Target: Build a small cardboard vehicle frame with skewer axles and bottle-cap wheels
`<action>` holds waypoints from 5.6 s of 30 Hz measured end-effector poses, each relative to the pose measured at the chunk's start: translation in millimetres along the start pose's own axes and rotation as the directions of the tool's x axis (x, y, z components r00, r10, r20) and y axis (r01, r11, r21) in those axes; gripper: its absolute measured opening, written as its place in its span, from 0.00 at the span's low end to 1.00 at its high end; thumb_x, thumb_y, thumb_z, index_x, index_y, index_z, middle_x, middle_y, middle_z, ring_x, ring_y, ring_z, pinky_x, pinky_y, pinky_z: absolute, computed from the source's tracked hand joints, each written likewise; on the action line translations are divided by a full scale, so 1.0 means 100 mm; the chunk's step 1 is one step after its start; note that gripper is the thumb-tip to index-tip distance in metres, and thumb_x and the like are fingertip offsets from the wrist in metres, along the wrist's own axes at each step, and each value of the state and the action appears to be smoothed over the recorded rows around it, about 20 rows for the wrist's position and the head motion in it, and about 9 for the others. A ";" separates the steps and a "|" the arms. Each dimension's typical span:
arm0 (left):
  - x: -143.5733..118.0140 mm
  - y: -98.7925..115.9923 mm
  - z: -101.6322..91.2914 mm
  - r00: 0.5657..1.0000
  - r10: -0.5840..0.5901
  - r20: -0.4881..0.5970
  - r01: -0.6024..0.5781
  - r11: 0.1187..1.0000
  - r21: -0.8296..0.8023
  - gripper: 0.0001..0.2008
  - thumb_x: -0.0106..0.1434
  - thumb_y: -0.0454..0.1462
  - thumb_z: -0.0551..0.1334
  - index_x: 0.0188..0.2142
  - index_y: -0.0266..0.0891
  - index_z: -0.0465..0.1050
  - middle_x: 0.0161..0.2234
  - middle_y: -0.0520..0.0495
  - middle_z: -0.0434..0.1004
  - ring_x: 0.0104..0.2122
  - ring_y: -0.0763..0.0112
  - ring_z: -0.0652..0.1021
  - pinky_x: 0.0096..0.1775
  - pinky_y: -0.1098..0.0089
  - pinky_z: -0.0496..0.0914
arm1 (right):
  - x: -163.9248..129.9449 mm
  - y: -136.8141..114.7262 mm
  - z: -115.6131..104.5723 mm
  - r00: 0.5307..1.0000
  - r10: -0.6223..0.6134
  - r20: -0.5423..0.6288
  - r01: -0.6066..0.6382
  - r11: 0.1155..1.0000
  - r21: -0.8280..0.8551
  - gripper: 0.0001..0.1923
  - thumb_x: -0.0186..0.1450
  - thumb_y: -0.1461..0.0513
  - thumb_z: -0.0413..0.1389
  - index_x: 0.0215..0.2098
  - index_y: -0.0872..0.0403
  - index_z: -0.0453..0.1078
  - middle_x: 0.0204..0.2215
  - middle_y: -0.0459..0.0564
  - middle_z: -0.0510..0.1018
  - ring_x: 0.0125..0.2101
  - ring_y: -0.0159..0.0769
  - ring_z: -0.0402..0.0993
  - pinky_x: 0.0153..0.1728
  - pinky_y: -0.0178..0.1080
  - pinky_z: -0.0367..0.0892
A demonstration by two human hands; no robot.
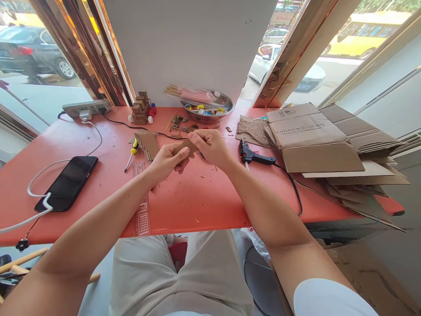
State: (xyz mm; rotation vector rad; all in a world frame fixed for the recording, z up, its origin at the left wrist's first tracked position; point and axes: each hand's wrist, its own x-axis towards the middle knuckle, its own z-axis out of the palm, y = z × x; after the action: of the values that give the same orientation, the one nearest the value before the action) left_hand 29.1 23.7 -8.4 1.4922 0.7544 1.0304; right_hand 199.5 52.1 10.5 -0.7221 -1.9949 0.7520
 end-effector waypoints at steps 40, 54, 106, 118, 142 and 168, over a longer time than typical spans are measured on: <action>0.10 -0.11 -0.17 0.911 0.073 -0.407 -0.088 0.996 -0.018 0.24 0.40 0.46 0.81 0.30 0.40 0.73 0.25 0.55 0.79 0.24 0.74 0.78 0.26 0.71 0.80 | 0.02 0.24 0.19 0.981 0.191 -0.031 -0.172 0.937 0.305 0.09 0.63 0.59 0.62 0.36 0.50 0.66 0.25 0.39 0.74 0.26 0.29 0.69 0.32 0.34 0.69; 0.08 -0.13 -0.16 0.901 0.072 -0.429 -0.063 0.997 0.037 0.25 0.41 0.49 0.80 0.33 0.40 0.74 0.29 0.49 0.81 0.31 0.61 0.85 0.29 0.64 0.82 | 0.04 0.26 0.16 0.964 0.264 0.020 -0.253 0.894 0.370 0.19 0.56 0.51 0.71 0.35 0.51 0.69 0.33 0.46 0.80 0.32 0.34 0.74 0.35 0.38 0.74; 0.08 -0.06 -0.15 0.923 -0.140 -0.358 0.011 0.940 -0.341 0.15 0.51 0.29 0.73 0.28 0.41 0.67 0.25 0.57 0.78 0.21 0.77 0.79 0.26 0.74 0.80 | -0.02 0.20 0.11 0.998 0.061 0.006 -0.061 0.993 0.102 0.31 0.60 0.35 0.68 0.41 0.52 0.79 0.37 0.51 0.85 0.36 0.38 0.79 0.40 0.41 0.76; 0.08 -0.10 -0.18 0.959 -0.015 -0.283 -0.067 0.959 -0.277 0.18 0.48 0.37 0.78 0.30 0.42 0.69 0.28 0.55 0.80 0.26 0.74 0.81 0.32 0.68 0.84 | -0.02 0.18 0.10 1.000 0.004 -0.013 -0.003 0.996 0.091 0.30 0.62 0.35 0.66 0.41 0.52 0.79 0.41 0.52 0.85 0.40 0.40 0.80 0.43 0.43 0.76; 0.16 -0.15 -0.23 0.773 -0.150 -0.617 -0.064 0.948 -0.311 0.18 0.55 0.34 0.77 0.27 0.42 0.66 0.25 0.58 0.74 0.24 0.75 0.81 0.32 0.73 0.82 | 0.00 0.21 0.12 0.999 0.026 0.043 -0.025 0.999 -0.021 0.03 0.63 0.64 0.55 0.32 0.50 0.71 0.37 0.50 0.80 0.36 0.36 0.76 0.39 0.40 0.74; 0.11 -0.13 -0.20 0.803 0.004 -0.596 -0.009 1.000 -0.006 0.17 0.42 0.27 0.72 0.33 0.42 0.78 0.30 0.54 0.82 0.34 0.68 0.83 0.38 0.73 0.77 | -0.02 0.22 0.00 0.994 0.098 -0.045 -0.105 0.976 -0.190 0.14 0.57 0.67 0.51 0.41 0.47 0.65 0.40 0.48 0.80 0.35 0.40 0.76 0.45 0.45 0.73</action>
State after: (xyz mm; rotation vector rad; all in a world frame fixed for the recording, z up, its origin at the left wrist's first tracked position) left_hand 16.3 44.5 -19.2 1.1525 1.1825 1.5378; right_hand 205.1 64.8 -6.0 -0.9499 -2.0292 0.6057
